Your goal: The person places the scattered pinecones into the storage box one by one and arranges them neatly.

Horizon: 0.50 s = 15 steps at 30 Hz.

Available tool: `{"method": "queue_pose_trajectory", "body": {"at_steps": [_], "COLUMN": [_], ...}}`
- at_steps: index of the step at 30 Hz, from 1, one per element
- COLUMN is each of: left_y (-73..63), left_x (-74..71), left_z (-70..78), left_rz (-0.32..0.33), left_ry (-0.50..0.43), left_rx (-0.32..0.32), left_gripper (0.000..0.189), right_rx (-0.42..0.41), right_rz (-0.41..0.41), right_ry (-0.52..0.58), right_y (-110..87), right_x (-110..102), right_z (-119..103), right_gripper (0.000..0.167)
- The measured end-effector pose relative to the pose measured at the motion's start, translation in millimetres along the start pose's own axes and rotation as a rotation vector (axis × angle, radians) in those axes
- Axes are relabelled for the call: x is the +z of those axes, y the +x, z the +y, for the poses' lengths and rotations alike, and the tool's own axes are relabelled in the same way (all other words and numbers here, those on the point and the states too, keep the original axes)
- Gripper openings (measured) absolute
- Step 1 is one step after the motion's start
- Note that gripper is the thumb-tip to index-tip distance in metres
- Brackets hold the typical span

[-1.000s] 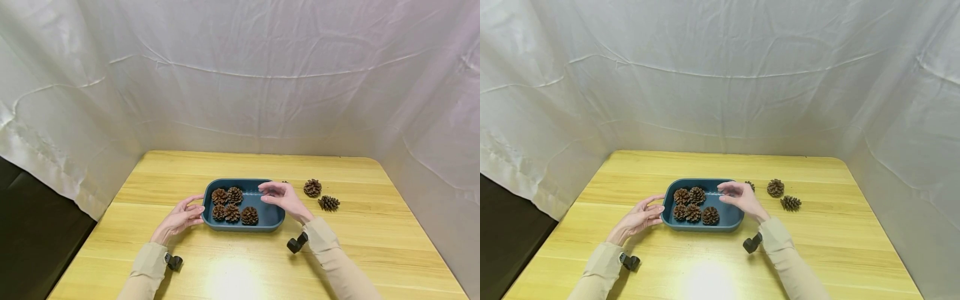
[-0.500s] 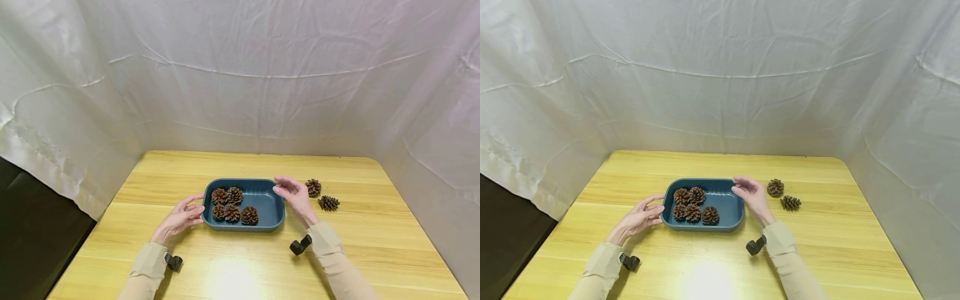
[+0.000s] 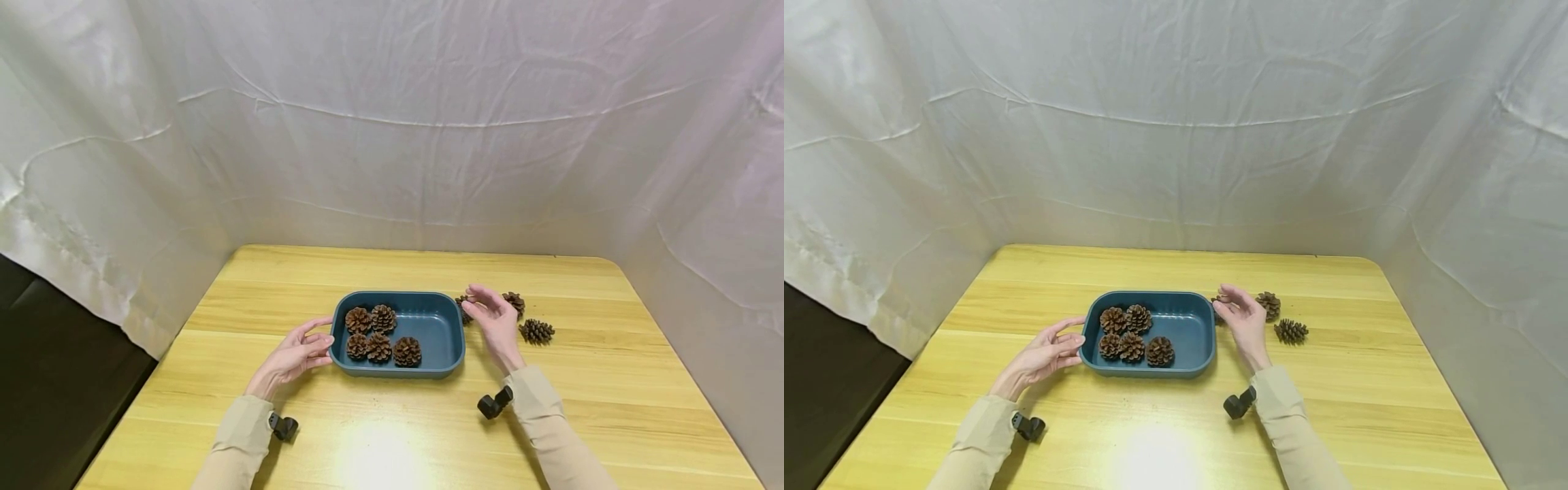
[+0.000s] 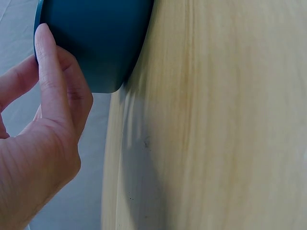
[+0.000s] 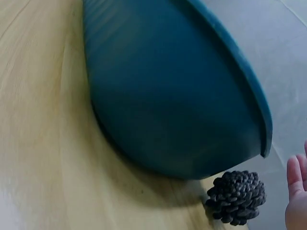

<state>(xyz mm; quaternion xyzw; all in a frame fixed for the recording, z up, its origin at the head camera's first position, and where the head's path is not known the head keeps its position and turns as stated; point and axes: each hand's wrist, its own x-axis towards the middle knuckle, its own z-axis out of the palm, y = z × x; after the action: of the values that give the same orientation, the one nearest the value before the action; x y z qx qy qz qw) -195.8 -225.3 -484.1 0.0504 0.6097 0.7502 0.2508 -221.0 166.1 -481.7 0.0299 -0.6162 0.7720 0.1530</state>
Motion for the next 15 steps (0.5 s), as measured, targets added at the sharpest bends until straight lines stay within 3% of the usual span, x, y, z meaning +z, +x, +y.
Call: {"method": "queue_pose_trajectory", "body": {"at_steps": [8, 15], "left_y": [0.0, -0.8], "left_x": [0.3, 2.0], "left_z": [-0.1, 1.4], "left_rz": [0.002, 0.009], "left_ry": [0.005, -0.002], "left_rx": [0.003, 0.000], "left_gripper": [0.062, 0.063], "right_rx": [0.030, 0.031], "right_rz": [0.044, 0.048], "right_ry": [0.041, 0.013], "right_y": [0.6, 1.3], "right_x": [-8, -15], "right_z": [6, 10], "right_gripper": [0.048, 0.047]}}
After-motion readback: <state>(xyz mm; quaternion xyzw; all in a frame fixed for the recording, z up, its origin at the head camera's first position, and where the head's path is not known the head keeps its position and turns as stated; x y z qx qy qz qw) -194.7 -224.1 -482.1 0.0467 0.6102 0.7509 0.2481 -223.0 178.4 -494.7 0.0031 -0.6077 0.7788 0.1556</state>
